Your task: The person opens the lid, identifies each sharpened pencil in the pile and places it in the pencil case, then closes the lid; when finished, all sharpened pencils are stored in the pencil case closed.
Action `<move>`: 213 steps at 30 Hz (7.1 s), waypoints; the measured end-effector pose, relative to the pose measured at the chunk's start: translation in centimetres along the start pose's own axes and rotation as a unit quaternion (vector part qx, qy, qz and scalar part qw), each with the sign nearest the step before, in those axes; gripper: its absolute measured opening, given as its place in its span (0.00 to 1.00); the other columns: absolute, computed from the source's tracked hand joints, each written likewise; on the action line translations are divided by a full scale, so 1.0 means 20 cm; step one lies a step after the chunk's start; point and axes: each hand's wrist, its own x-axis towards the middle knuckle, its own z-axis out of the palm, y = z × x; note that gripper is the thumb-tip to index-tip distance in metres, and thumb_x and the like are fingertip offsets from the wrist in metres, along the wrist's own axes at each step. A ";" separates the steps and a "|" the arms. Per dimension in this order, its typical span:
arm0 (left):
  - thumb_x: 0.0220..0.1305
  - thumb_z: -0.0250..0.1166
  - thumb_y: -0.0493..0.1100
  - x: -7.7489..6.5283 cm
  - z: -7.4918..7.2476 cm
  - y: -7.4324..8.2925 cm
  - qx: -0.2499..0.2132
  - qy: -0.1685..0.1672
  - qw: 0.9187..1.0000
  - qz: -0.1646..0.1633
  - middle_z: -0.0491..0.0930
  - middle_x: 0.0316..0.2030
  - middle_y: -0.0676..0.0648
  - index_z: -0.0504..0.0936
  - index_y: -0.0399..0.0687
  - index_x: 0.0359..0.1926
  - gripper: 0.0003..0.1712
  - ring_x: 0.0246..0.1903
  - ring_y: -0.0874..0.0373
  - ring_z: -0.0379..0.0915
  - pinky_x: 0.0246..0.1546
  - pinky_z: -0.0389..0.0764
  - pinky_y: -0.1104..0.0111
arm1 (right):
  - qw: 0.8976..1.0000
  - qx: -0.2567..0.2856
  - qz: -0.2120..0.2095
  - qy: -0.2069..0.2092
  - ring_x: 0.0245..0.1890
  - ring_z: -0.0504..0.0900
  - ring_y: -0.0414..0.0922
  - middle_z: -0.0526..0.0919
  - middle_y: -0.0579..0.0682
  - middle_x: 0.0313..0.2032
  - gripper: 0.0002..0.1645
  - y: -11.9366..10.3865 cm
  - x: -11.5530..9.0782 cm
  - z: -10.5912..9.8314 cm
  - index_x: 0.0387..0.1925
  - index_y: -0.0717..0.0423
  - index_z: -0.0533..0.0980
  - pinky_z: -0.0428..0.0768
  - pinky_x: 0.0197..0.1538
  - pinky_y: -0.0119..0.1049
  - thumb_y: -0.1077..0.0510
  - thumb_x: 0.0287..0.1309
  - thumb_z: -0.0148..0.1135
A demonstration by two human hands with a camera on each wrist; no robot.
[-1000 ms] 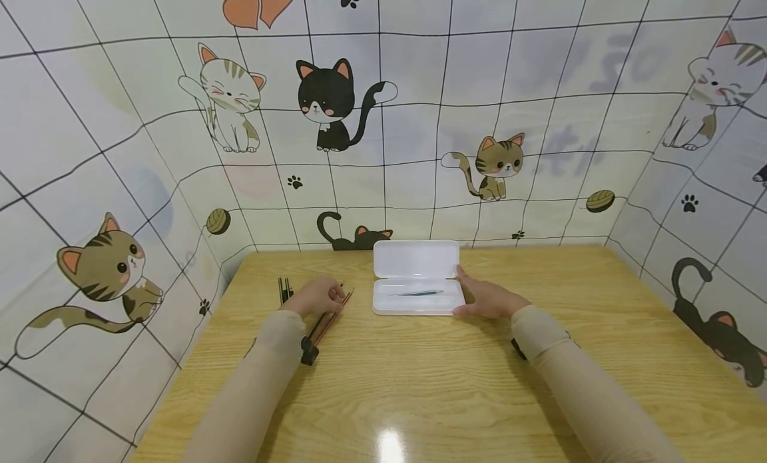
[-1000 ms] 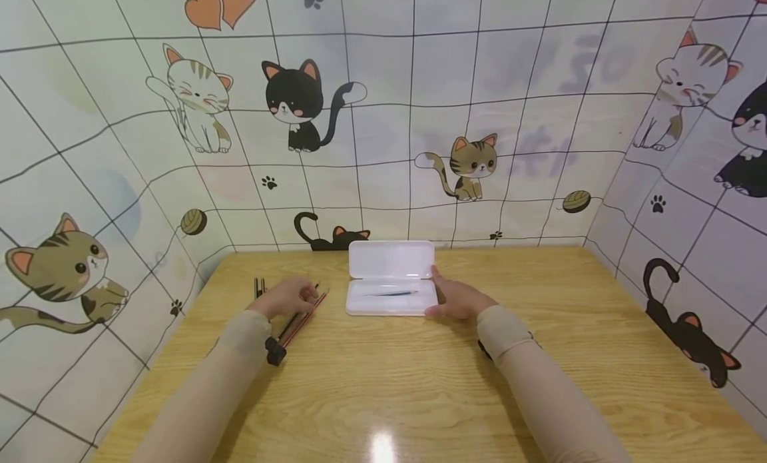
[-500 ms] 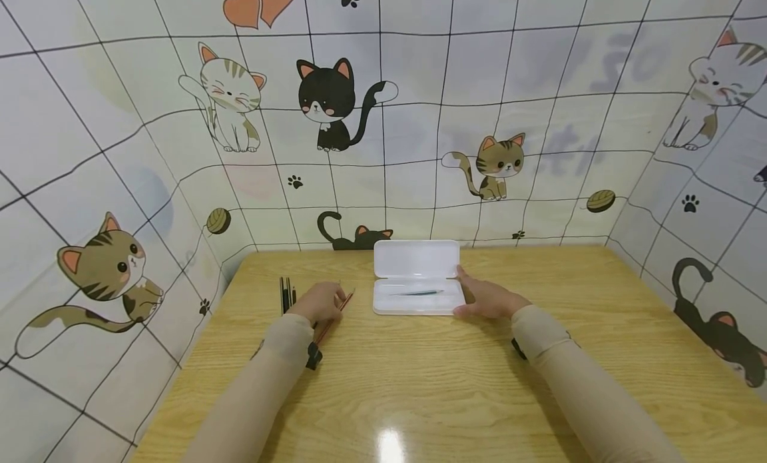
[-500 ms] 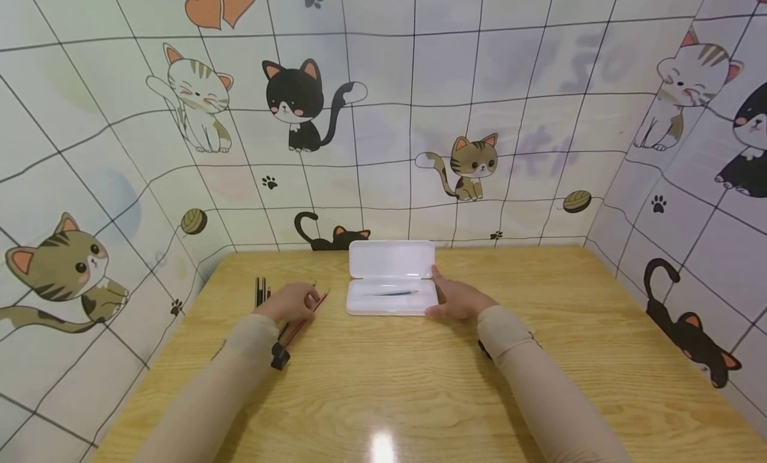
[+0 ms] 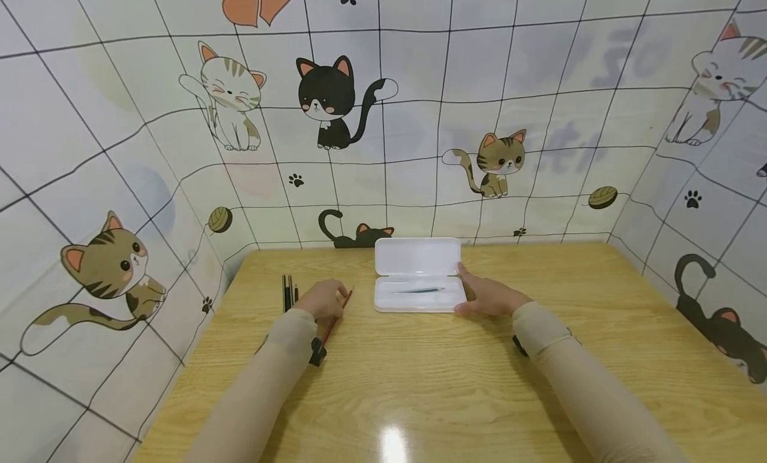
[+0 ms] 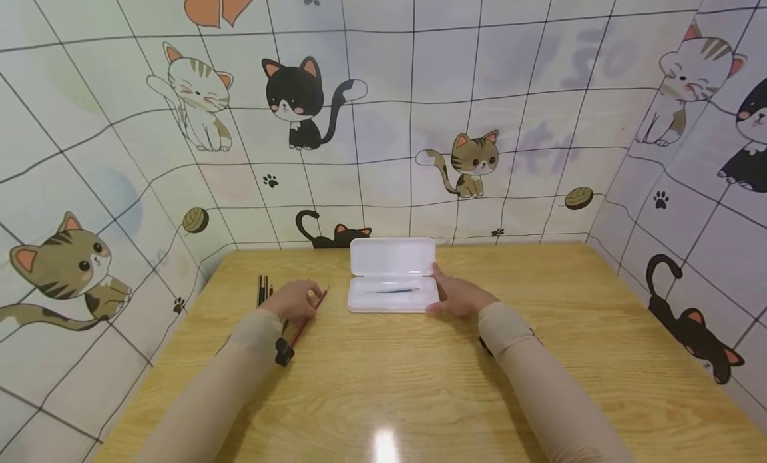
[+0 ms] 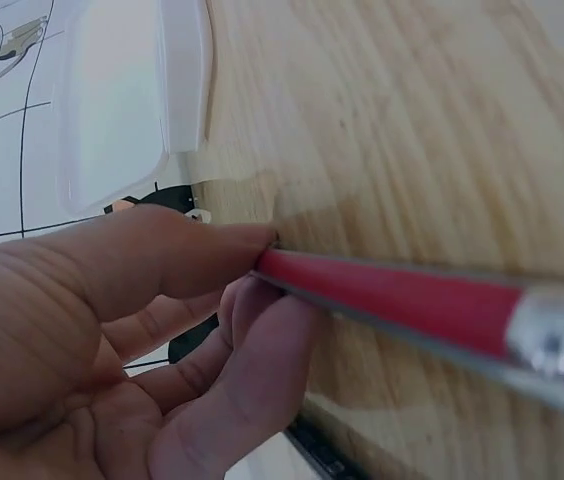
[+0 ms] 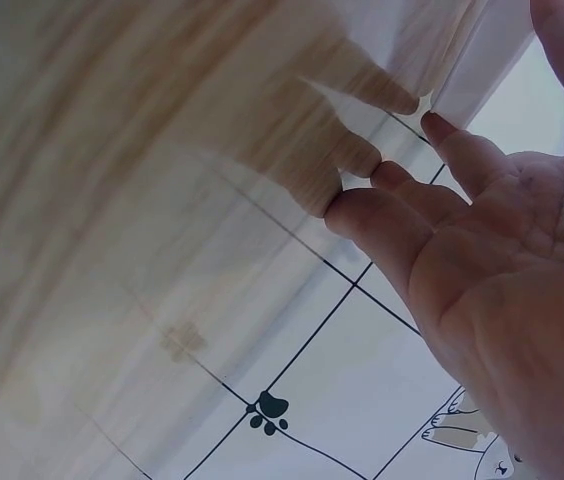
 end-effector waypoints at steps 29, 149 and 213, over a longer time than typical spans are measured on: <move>0.65 0.65 0.31 0.01 -0.10 -0.09 -0.185 -0.073 0.980 0.022 0.76 0.51 0.38 0.66 0.44 0.73 0.36 0.30 0.52 0.80 0.31 0.84 0.60 | 1.000 -0.015 0.001 -0.004 0.75 0.53 0.63 0.40 0.63 0.79 0.66 0.00 0.00 0.00 0.79 0.64 0.32 0.54 0.74 0.59 0.37 0.65 0.64; 0.66 0.68 0.33 0.20 0.01 0.27 -0.227 0.241 0.909 0.255 0.83 0.43 0.45 0.76 0.50 0.69 0.31 0.50 0.50 0.79 0.46 0.82 0.59 | 1.000 -0.016 0.016 -0.004 0.75 0.54 0.62 0.44 0.62 0.78 0.65 -0.01 -0.01 0.00 0.80 0.61 0.33 0.54 0.74 0.58 0.37 0.66 0.63; 0.66 0.70 0.37 0.30 0.13 0.33 -0.168 0.186 0.930 0.268 0.86 0.40 0.49 0.86 0.46 0.55 0.17 0.44 0.54 0.81 0.46 0.82 0.60 | 1.000 -0.015 0.024 -0.005 0.75 0.55 0.62 0.44 0.62 0.79 0.65 0.00 0.00 0.01 0.80 0.59 0.33 0.55 0.74 0.58 0.35 0.65 0.63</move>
